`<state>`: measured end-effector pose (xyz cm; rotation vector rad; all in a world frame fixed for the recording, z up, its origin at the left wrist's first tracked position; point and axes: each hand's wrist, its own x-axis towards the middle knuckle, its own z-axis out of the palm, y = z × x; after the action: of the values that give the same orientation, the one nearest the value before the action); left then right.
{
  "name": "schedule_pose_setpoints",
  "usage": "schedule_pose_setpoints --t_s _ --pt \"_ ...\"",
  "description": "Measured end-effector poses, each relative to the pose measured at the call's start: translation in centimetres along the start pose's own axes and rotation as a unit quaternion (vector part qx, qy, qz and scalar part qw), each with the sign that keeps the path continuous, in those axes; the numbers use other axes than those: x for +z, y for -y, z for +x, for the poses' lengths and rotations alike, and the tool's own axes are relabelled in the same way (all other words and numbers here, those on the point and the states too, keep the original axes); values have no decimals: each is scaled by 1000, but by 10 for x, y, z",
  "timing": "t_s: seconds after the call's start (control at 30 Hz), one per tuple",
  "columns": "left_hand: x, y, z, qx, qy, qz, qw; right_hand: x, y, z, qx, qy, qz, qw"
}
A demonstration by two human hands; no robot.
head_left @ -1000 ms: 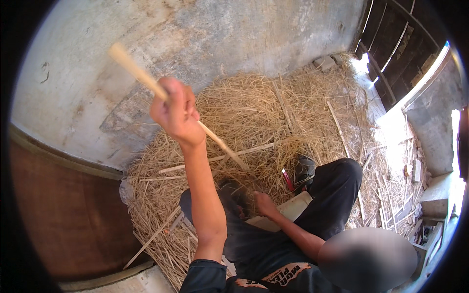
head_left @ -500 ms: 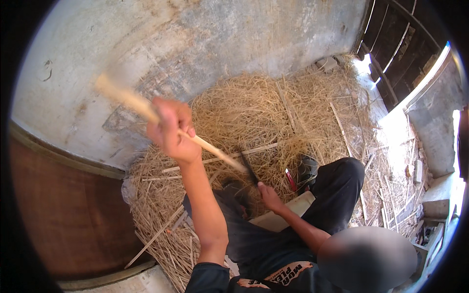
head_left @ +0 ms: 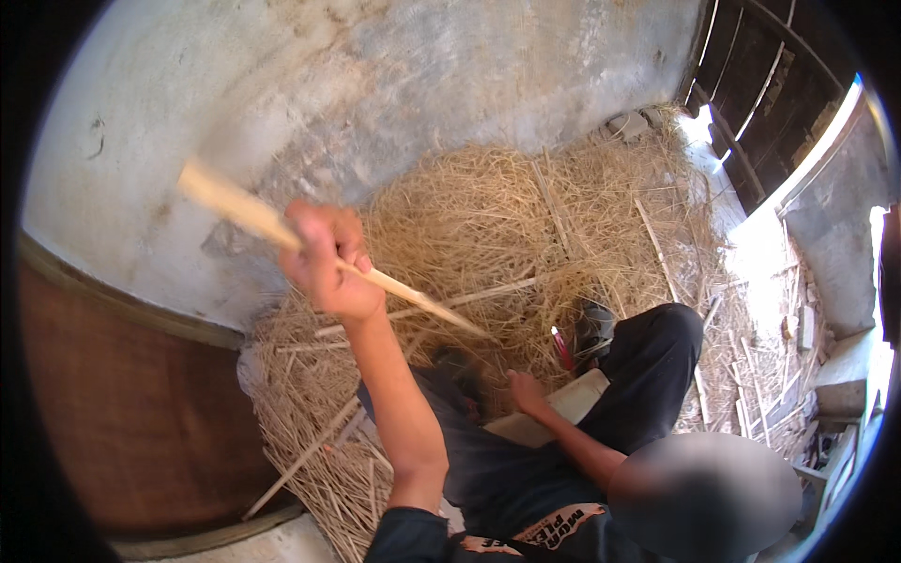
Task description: The person sits on straw and uses a knife to shave and shape a long bamboo stick, then switches to a red utility knife to continue smoothing the surface. The person rotates the stick frequently to work on different sides.
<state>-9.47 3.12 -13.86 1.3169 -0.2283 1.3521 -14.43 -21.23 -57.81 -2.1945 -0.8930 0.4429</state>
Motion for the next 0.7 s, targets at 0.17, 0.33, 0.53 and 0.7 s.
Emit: schedule_pose_setpoints --t_s 0.17,0.33,0.53,0.7 --pt "-18 -3 3 -7 26 30 999 -101 55 37 155 38 461 873" --pt "-11 -6 1 -33 59 -11 998 -132 93 42 -2 -147 517 843" --pt "-16 -12 -6 -30 93 -52 994 -73 68 27 284 83 420 858" --pt "-22 -16 -9 -27 100 -45 994 -184 136 55 116 -105 492 856"
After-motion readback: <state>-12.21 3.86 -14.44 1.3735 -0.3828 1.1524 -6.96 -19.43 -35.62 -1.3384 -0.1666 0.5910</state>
